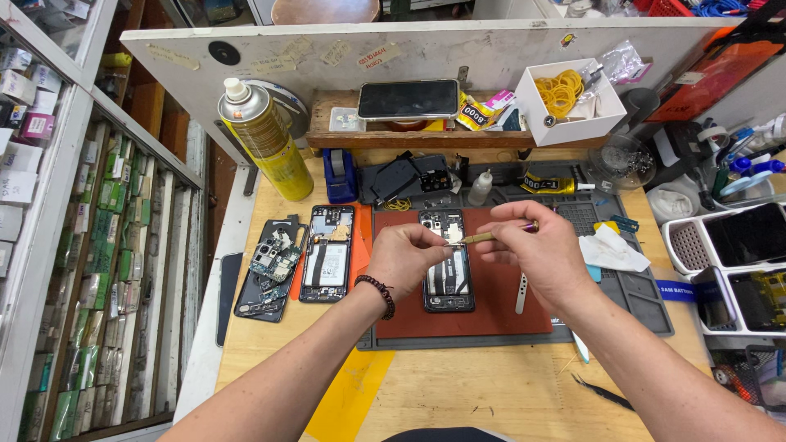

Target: The person uses a small screwdriver to remove screws from the internal frame of a disassembled smartphone. After removing several screws, the person places a black rectangular component onto the phone's internal chassis.

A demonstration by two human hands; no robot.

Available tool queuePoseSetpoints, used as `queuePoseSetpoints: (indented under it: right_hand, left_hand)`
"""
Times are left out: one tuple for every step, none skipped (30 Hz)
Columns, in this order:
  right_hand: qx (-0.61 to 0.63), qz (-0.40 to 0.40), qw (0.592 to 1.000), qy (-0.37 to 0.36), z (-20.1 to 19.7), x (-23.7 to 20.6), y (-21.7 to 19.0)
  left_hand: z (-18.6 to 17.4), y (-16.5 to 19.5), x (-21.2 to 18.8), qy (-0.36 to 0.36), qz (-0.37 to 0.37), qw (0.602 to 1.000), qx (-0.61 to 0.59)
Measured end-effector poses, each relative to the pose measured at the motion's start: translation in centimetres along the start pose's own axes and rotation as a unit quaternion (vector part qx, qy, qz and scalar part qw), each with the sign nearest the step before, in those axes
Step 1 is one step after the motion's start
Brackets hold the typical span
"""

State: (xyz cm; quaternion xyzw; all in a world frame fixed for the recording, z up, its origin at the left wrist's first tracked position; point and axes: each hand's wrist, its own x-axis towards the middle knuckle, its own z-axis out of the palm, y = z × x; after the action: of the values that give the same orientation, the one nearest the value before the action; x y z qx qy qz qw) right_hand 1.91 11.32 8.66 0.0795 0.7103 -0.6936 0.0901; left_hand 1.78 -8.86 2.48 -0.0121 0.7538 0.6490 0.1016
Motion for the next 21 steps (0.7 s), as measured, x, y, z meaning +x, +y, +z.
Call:
queuePoseSetpoints:
  right_hand:
    - [-0.017, -0.003, 1.0, -0.004, 0.0, 0.0, -0.1]
    - [-0.045, -0.012, 0.999, -0.016, 0.0, 0.0, -0.2]
    - [-0.072, -0.02, 0.997, -0.028, 0.0, 0.0, -0.3]
    - [-0.099, -0.029, 0.994, -0.04, 0.0, -0.1, -0.4]
    - [-0.132, -0.037, 0.989, -0.052, 0.0, 0.0, -0.5]
    - [-0.165, -0.045, 0.983, -0.063, 0.0, 0.2, -0.6]
    - [-0.198, -0.053, 0.976, -0.074, 0.0, 0.3, -0.8]
    - [-0.201, -0.047, 0.976, -0.074, 0.0, 0.3, -0.9]
    - [-0.203, -0.041, 0.975, -0.076, 0.0, 0.4, -0.9]
    - [-0.206, -0.034, 0.975, -0.078, 0.0, 0.5, -0.9]
    - [-0.205, -0.034, 0.975, -0.08, 0.1, 0.7, -0.9]
    - [-0.204, -0.033, 0.975, -0.081, 0.2, 1.0, -0.9]
    - [-0.204, -0.033, 0.975, -0.083, 0.2, 1.2, -0.9]
    - [-0.205, -0.037, 0.975, -0.082, 0.2, 1.6, -0.9]
    - [-0.206, -0.04, 0.974, -0.083, 0.3, 2.0, -0.8]
    - [-0.206, -0.043, 0.974, -0.085, 0.4, 2.5, -0.7]
    - [-0.215, -0.067, 0.971, -0.076, 0.6, 3.1, -0.5]
    - [-0.225, -0.092, 0.968, -0.067, 1.0, 3.9, -0.4]
    - [-0.234, -0.117, 0.963, -0.056, 1.3, 4.6, -0.2]
    - [-0.268, -0.127, 0.954, -0.042, 1.5, 5.2, -0.1]
    - [-0.301, -0.136, 0.943, -0.028, 1.8, 5.9, 0.0]
  left_hand:
    - [0.0, 0.0, -0.2, -0.001, -0.001, 0.999, 0.035]
    - [0.0, 0.1, -0.4, -0.002, -0.002, 0.998, 0.07]
    - [0.0, 0.1, -0.6, -0.003, -0.003, 0.994, 0.106]
    - [0.1, 0.2, -0.7, -0.002, -0.004, 0.993, 0.117]
    - [0.2, 0.3, -0.9, -0.001, -0.007, 0.992, 0.128]
    - [0.3, 0.3, -1.1, 0.0, -0.009, 0.99, 0.139]
    - [0.4, 0.3, -1.2, -0.002, -0.003, 0.99, 0.14]
    - [0.4, 0.4, -1.3, -0.003, 0.004, 0.99, 0.142]
    - [0.5, 0.4, -1.3, -0.003, 0.01, 0.99, 0.144]
    - [0.5, 0.4, -1.3, -0.003, 0.005, 0.99, 0.142]
    - [0.5, 0.4, -1.3, -0.002, -0.001, 0.99, 0.142]
    - [0.4, 0.3, -1.2, -0.002, -0.006, 0.99, 0.141]
    - [0.4, 0.2, -1.1, -0.002, -0.008, 0.991, 0.135]
    - [0.3, 0.0, -0.9, -0.001, -0.01, 0.992, 0.129]
    - [0.3, -0.1, -0.8, 0.0, -0.012, 0.992, 0.123]
    - [0.2, -0.4, -0.5, 0.019, -0.002, 0.99, 0.139]
    - [0.2, -0.6, -0.1, 0.038, 0.008, 0.987, 0.155]
    - [0.2, -0.9, 0.2, 0.057, 0.019, 0.984, 0.17]
    - [0.0, -1.3, 0.4, 0.06, 0.005, 0.981, 0.184]
    - [-0.2, -1.7, 0.7, 0.062, -0.009, 0.978, 0.197]
    - [-0.3, -2.0, 1.0, 0.064, -0.023, 0.975, 0.21]
